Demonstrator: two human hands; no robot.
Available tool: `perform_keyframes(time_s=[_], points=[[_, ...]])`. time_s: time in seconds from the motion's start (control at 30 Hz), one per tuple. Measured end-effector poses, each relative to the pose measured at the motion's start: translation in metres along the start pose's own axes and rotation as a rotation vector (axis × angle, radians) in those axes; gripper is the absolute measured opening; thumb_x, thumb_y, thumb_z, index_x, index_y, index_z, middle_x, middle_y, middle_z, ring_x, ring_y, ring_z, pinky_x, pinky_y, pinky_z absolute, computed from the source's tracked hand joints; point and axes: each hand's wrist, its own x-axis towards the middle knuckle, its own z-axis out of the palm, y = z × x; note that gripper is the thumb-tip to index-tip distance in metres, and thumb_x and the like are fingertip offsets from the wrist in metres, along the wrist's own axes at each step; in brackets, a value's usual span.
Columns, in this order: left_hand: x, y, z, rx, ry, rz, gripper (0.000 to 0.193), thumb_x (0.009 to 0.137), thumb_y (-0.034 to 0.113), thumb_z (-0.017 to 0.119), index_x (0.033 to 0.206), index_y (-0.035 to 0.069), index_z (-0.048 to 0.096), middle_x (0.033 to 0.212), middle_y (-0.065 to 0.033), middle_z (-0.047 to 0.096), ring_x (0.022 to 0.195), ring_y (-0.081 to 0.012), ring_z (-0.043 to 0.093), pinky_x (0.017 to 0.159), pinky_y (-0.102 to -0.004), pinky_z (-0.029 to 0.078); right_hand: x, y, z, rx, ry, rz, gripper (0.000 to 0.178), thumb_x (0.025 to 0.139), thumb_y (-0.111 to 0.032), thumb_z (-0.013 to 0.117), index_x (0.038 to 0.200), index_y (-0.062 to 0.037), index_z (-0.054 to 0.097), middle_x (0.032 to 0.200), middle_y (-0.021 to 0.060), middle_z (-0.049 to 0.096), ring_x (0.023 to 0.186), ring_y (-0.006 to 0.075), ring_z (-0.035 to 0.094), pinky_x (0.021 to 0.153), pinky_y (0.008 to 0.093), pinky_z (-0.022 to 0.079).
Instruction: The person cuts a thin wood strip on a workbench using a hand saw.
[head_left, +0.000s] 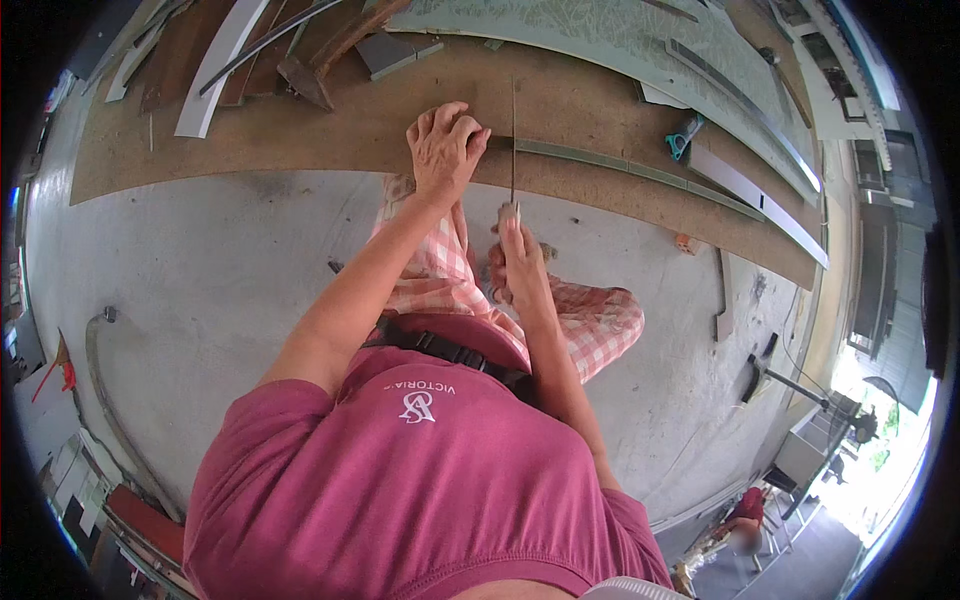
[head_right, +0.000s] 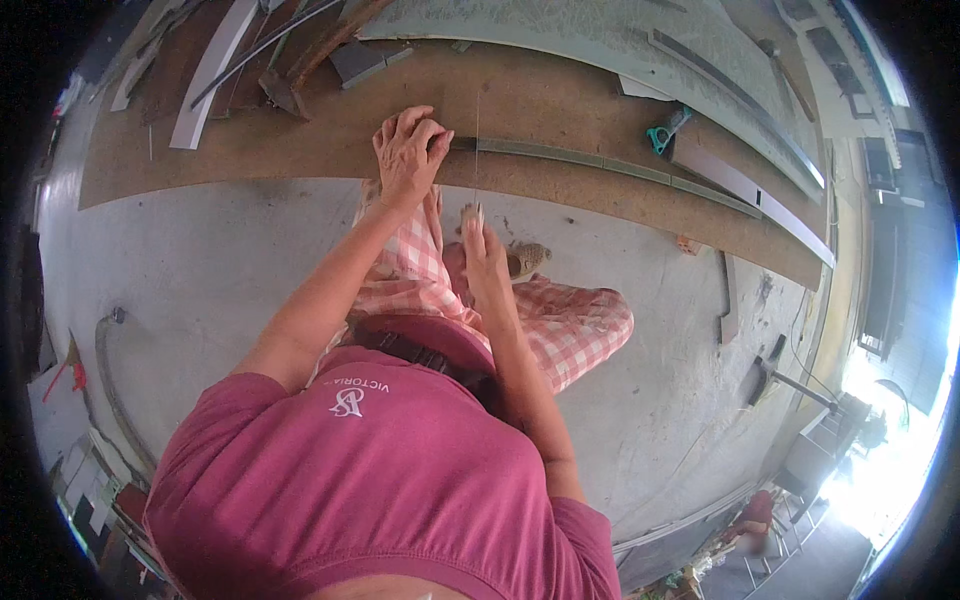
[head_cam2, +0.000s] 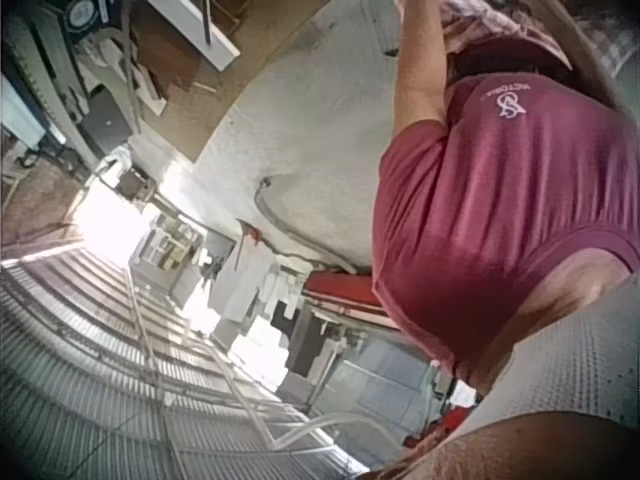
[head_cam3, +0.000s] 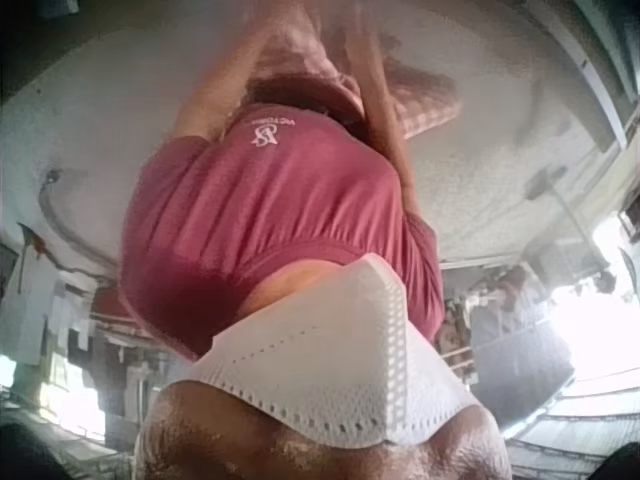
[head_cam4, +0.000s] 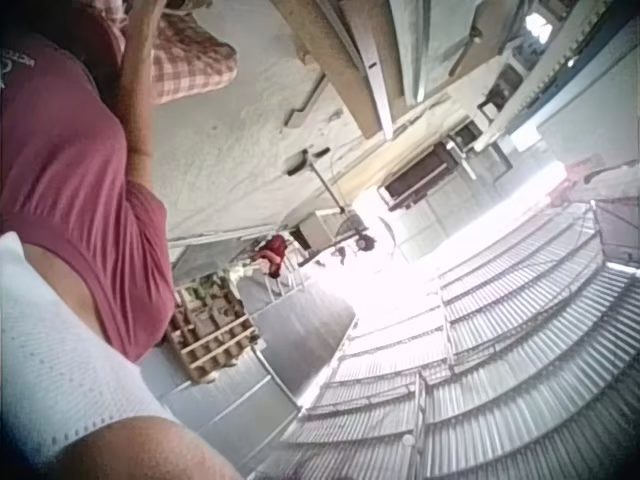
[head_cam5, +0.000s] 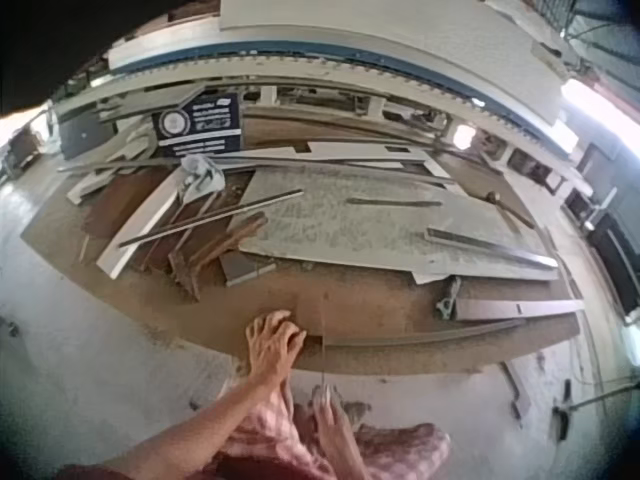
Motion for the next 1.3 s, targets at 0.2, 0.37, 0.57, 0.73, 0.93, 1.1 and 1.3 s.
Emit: perform_keyframes(time_s=[0.2, 0.37, 0.57, 0.73, 0.93, 1.1, 1.3], points=[[-0.002, -0.003, 0.003, -0.019, 0.034, -0.004, 0.017, 0.077, 0.023, 0.074, 0.084, 0.016, 0.060, 0.115, -0.0014, 0.056, 0.105, -0.0281, 0.051, 0.089, -0.0450, 0.037, 0.000, 0.016, 0.001, 0.026, -0.063, -0.053, 0.045, 0.098, -0.051, 0.045, 0.109, -0.0075, 0.051, 0.065, -0.0024, 0.044, 0.048, 0.0049, 0.036, 0.041, 0.0215, 0.027], [0.003, 0.004, -0.001, -0.023, 0.002, -0.008, 0.019, 0.075, 0.022, 0.074, 0.085, 0.016, 0.059, 0.114, -0.0013, 0.056, 0.106, -0.0274, 0.051, 0.089, -0.0442, 0.036, -0.003, 0.011, -0.002, -0.017, -0.015, -0.078, 0.046, 0.098, -0.050, 0.047, 0.107, -0.0061, 0.053, 0.069, -0.0014, 0.047, 0.051, 0.0050, 0.038, 0.042, 0.0206, 0.029], [-0.004, -0.002, 0.001, -0.041, 0.022, 0.006, 0.016, 0.080, 0.024, 0.071, 0.087, 0.015, 0.060, 0.116, -0.0021, 0.056, 0.106, -0.0287, 0.051, 0.088, -0.0448, 0.036, -0.001, -0.013, 0.009, 0.105, -0.025, -0.020, 0.047, 0.098, -0.051, 0.047, 0.105, -0.0051, 0.054, 0.068, -0.0008, 0.047, 0.051, 0.0050, 0.040, 0.042, 0.0223, 0.031], [0.000, 0.000, -0.002, -0.020, 0.023, -0.001, 0.018, 0.076, 0.023, 0.074, 0.083, 0.015, 0.059, 0.112, -0.0011, 0.056, 0.105, -0.0266, 0.051, 0.089, -0.0438, 0.036, -0.007, 0.015, 0.002, -0.111, 0.039, -0.149, 0.043, 0.099, -0.048, 0.045, 0.106, -0.0069, 0.053, 0.066, -0.0017, 0.046, 0.049, 0.0052, 0.039, 0.041, 0.0221, 0.030], [-0.002, -0.001, 0.003, -0.024, 0.041, 0.011, 0.017, 0.076, 0.022, 0.074, 0.082, 0.015, 0.060, 0.112, -0.0009, 0.056, 0.104, -0.0264, 0.052, 0.089, -0.0435, 0.036, 0.016, -0.001, 0.008, 0.027, -0.015, -0.099, 0.043, 0.099, -0.047, 0.045, 0.106, -0.0057, 0.053, 0.066, -0.0015, 0.046, 0.048, 0.0057, 0.038, 0.042, 0.0226, 0.032], [-0.003, 0.000, -0.003, -0.028, 0.028, -0.003, 0.018, 0.076, 0.022, 0.074, 0.082, 0.015, 0.059, 0.112, -0.0006, 0.056, 0.104, -0.0261, 0.052, 0.088, -0.0434, 0.036, -0.016, 0.003, 0.004, -0.053, -0.030, -0.074, 0.045, 0.098, -0.049, 0.046, 0.107, -0.0053, 0.053, 0.065, -0.0023, 0.045, 0.048, 0.0058, 0.036, 0.042, 0.0224, 0.031], [0.000, 0.001, 0.001, -0.021, 0.039, 0.020, 0.018, 0.076, 0.023, 0.074, 0.083, 0.016, 0.059, 0.111, -0.0006, 0.056, 0.103, -0.0263, 0.052, 0.088, -0.0436, 0.036, 0.014, -0.005, 0.005, 0.067, -0.020, -0.050, 0.044, 0.098, -0.049, 0.046, 0.105, -0.0059, 0.053, 0.064, -0.0025, 0.043, 0.048, 0.0053, 0.036, 0.042, 0.0215, 0.030]])
